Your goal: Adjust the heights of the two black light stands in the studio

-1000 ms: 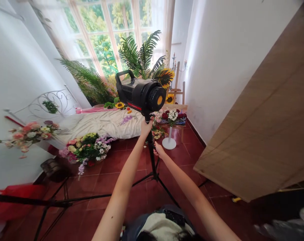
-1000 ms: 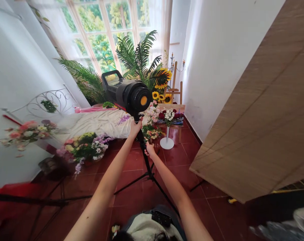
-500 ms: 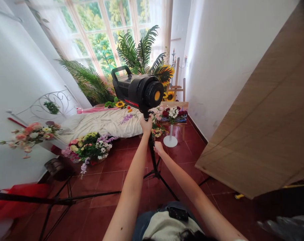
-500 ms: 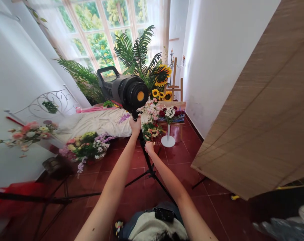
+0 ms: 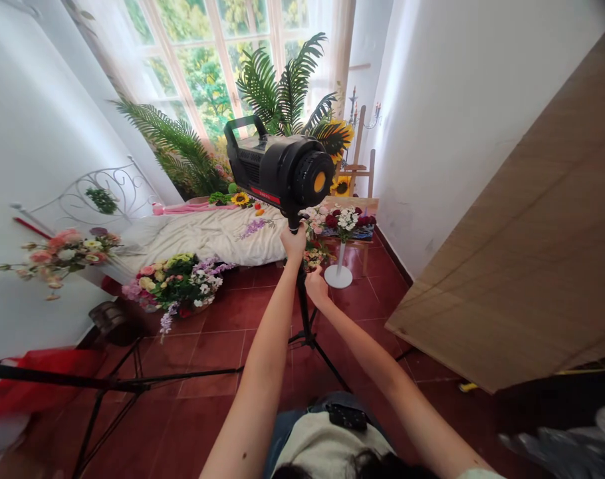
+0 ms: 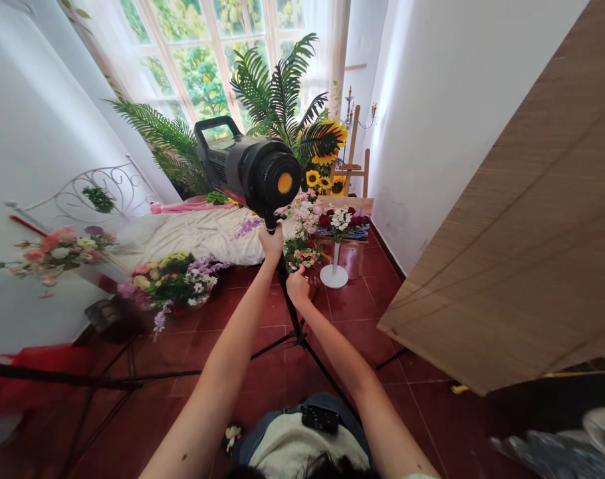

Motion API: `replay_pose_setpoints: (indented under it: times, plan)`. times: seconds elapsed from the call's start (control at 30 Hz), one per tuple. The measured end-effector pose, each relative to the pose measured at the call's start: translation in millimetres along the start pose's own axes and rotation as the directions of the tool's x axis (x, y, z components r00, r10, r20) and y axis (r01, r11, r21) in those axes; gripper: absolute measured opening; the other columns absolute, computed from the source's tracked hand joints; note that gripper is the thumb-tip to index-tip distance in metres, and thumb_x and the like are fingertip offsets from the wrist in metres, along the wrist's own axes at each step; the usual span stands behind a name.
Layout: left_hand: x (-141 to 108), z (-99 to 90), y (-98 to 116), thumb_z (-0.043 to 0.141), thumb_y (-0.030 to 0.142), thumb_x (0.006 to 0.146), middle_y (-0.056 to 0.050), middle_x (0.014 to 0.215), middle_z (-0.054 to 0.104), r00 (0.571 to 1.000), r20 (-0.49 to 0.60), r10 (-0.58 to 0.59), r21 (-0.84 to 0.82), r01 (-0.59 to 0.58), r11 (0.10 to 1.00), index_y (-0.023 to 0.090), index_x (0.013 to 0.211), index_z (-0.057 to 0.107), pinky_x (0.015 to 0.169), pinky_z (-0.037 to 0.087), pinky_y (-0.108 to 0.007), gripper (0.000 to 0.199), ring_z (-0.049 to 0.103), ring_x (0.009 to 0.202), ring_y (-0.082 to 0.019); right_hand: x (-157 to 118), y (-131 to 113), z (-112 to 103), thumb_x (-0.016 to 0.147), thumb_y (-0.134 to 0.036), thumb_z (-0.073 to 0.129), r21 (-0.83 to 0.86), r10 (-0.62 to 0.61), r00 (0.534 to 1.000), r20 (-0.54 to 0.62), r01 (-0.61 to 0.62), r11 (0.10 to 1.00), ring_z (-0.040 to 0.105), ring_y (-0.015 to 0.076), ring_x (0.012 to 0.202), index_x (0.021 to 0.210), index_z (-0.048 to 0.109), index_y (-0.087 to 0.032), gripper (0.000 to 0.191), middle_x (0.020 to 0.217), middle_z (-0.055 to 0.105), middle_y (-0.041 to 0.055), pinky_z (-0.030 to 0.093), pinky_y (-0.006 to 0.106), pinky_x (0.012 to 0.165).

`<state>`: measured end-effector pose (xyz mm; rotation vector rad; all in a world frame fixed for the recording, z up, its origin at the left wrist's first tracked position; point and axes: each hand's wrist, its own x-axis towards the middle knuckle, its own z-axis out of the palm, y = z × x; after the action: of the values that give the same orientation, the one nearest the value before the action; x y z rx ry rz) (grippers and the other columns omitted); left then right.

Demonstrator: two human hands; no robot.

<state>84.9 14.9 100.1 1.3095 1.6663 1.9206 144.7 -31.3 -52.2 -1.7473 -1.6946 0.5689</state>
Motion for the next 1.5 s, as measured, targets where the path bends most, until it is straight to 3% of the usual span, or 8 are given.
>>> replay_pose_setpoints:
  times: [0.17, 0.53, 0.83, 1.17, 1.27, 1.33, 1.4, 1.5]
  plan:
    - [-1, -0.5, 1, 0.059, 0.032, 0.075, 0.001, 0.054, 0.051, 1.0, 0.007, 0.003, -0.026, -0.003, 1.0, 0.015, 0.058, 0.054, 0.054, 0.031, -0.023, 0.025, 0.043, 0.055, -0.01, -11, -1, -6, 0.094, -0.024, 0.028, -0.242, -0.211, 0.974, -0.081, 0.186, 0.952, 0.068, 0.0244, 0.068, 0.141, 0.028, -0.001, 0.053, 0.067, 0.068, 0.0155, 0.051, 0.033, 0.066]
    - [-2, -3.5, 2, 0.058, 0.032, 0.074, 0.002, 0.051, 0.047, 1.0, 0.01, 0.018, -0.009, -0.018, 1.0, 0.015, 0.054, 0.052, 0.055, 0.032, -0.023, 0.026, 0.044, 0.055, -0.011, -31, 17, -18, 0.093, -0.035, 0.034, 0.292, -0.332, 0.941, 0.066, 0.3, 0.908, 0.066, 0.023, 0.089, 0.142, 0.022, -0.013, 0.055, 0.108, 0.064, 0.0148, 0.052, 0.038, 0.078]
    - [-6, -10.1, 12, 0.06, 0.029, 0.074, 0.001, 0.053, 0.051, 0.999, 0.028, -0.019, -0.034, 0.019, 0.999, 0.015, 0.057, 0.055, 0.057, 0.034, -0.024, 0.022, 0.046, 0.057, -0.012, -29, 11, -30, 0.092, -0.035, 0.043, 0.123, -0.308, 0.933, 0.185, 0.289, 0.949, 0.066, 0.0246, 0.089, 0.143, 0.021, -0.016, 0.058, 0.103, 0.066, 0.014, 0.051, 0.035, 0.077]
    - [-4, -7.9, 5, 0.058, 0.029, 0.076, 0.002, 0.054, 0.051, 1.0, 0.025, 0.014, 0.004, -0.014, 1.0, 0.015, 0.058, 0.055, 0.057, 0.031, -0.024, 0.023, 0.043, 0.055, -0.011, -41, 10, -20, 0.091, -0.03, 0.047, 0.111, -0.297, 0.955, 0.019, 0.294, 0.949, 0.064, 0.0227, 0.091, 0.136, 0.034, -0.018, 0.049, 0.109, 0.064, 0.0151, 0.049, 0.03, 0.074]
    - [-3, -6.9, 3, 0.058, 0.028, 0.076, 0.002, 0.054, 0.051, 1.0, 0.024, 0.012, 0.007, -0.012, 1.0, 0.015, 0.058, 0.055, 0.056, 0.03, -0.024, 0.023, 0.043, 0.055, -0.011, -39, 12, -21, 0.092, -0.042, 0.043, 0.3, -0.2, 0.978, 0.052, 0.176, 0.938, 0.065, 0.0197, 0.078, 0.133, 0.032, -0.018, 0.049, 0.094, 0.066, 0.0094, 0.049, 0.028, 0.065]
    - [-2, -6.3, 2, 0.057, 0.028, 0.076, 0.002, 0.054, 0.05, 1.0, 0.019, 0.013, 0.015, -0.013, 1.0, 0.015, 0.057, 0.054, 0.056, 0.03, -0.024, 0.023, 0.043, 0.055, -0.011, -37, 12, -21, 0.093, -0.046, 0.037, 0.478, -0.049, 0.985, 0.168, -0.038, 0.877, 0.062, 0.0168, 0.061, 0.128, 0.03, -0.018, 0.045, 0.076, 0.063, 0.0028, 0.048, 0.026, 0.054]
    - [-2, -5.8, 0, 0.058, 0.029, 0.076, 0.002, 0.054, 0.05, 1.0, 0.014, 0.021, 0.023, -0.021, 1.0, 0.016, 0.057, 0.054, 0.056, 0.03, -0.024, 0.024, 0.042, 0.054, -0.011, -35, 12, -20, 0.094, -0.047, 0.032, 0.626, 0.053, 0.931, 0.362, -0.285, 0.726, 0.058, 0.0143, 0.051, 0.122, 0.03, -0.02, 0.039, 0.068, 0.06, -0.0019, 0.045, 0.023, 0.046]
    - [-2, -5.8, -1, 0.058, 0.03, 0.076, 0.001, 0.055, 0.051, 1.0, 0.018, 0.025, 0.02, -0.025, 0.999, 0.016, 0.057, 0.054, 0.056, 0.03, -0.024, 0.024, 0.043, 0.055, -0.011, -34, 10, -21, 0.095, -0.044, 0.032, 0.739, -0.004, 0.826, 0.564, -0.502, 0.448, 0.059, 0.0119, 0.052, 0.113, 0.033, -0.024, 0.027, 0.07, 0.061, -0.0026, 0.044, 0.02, 0.045]
